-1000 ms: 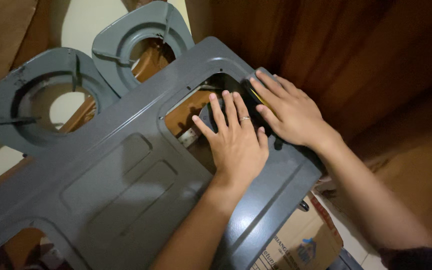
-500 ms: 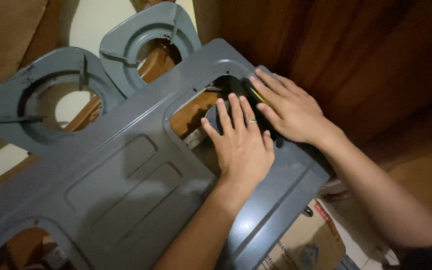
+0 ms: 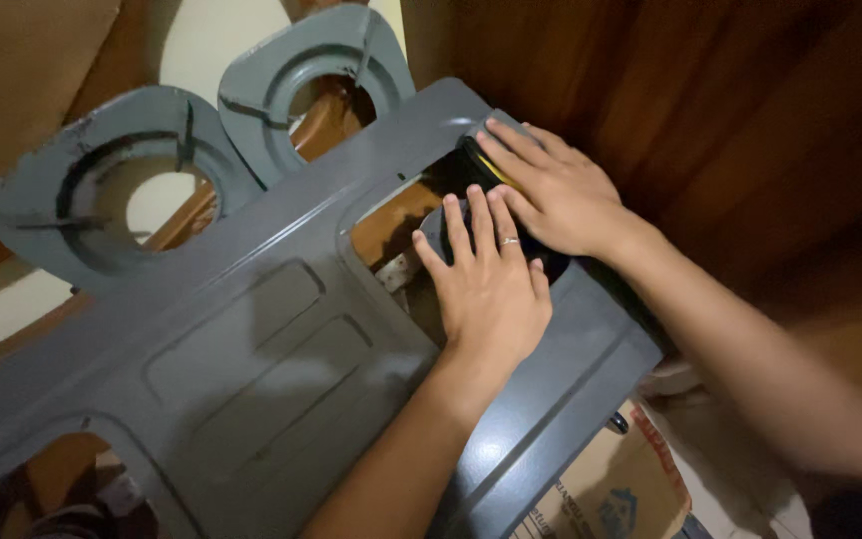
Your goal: The person sands the edges and surface of a grey metal gas stove top using a sanding block. They hold the stove with one hand and move the sanding block along the rim and flat areas in repetitive strokes.
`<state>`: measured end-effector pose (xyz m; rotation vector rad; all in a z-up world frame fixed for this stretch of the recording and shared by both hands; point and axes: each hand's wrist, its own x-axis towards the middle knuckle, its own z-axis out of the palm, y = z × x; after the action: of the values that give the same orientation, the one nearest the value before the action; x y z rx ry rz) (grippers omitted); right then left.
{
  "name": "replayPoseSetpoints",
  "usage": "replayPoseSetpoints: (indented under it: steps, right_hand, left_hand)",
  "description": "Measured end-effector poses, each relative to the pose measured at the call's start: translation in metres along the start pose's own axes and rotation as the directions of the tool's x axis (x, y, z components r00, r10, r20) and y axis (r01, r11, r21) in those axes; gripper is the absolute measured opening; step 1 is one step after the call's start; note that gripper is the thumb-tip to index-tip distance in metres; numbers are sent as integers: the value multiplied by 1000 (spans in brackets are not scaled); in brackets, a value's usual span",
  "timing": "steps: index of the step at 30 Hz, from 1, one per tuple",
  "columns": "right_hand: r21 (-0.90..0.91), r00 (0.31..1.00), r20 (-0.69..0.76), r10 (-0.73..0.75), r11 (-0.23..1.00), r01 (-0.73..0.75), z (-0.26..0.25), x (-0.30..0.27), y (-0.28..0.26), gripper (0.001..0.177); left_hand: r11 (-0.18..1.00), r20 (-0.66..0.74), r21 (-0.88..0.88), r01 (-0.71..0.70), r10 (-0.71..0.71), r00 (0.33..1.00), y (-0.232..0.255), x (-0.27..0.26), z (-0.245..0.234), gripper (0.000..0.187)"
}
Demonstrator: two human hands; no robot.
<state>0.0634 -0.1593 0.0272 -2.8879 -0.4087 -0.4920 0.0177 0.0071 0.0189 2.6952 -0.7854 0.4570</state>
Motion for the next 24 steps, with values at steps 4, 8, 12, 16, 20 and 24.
replayPoseSetpoints:
  steps: [4,8,12,16,20,24]
  right_hand:
    - [34,1000,16,7,999,-7,-3,-4,0,60]
    - [34,999,36,4,999,-5,-1,9,1,62]
    - [74,998,57,5,997,-9,2,30,2,62]
    - [40,999,31,-24,999,23,7,40,4,62]
    - [25,999,10,-51,998,51,5,29,2,64]
    - [30,999,34,-35,999,34,2,19,0,62]
  left_hand:
    - [999,64,37,2,-5,998,1,3,-2,80]
    - [1000,79,24,7,-9,997,2,4,-3,83]
    - [999,30,32,0,-1,1000,1,2,-2,82]
    - [1000,28,26,-6,5,1000,0,2,-2,81]
    - [1000,38,26,-13,12,999,0,2,-4,82]
    - [999,38,40,-14,13,999,1,3,-4,83]
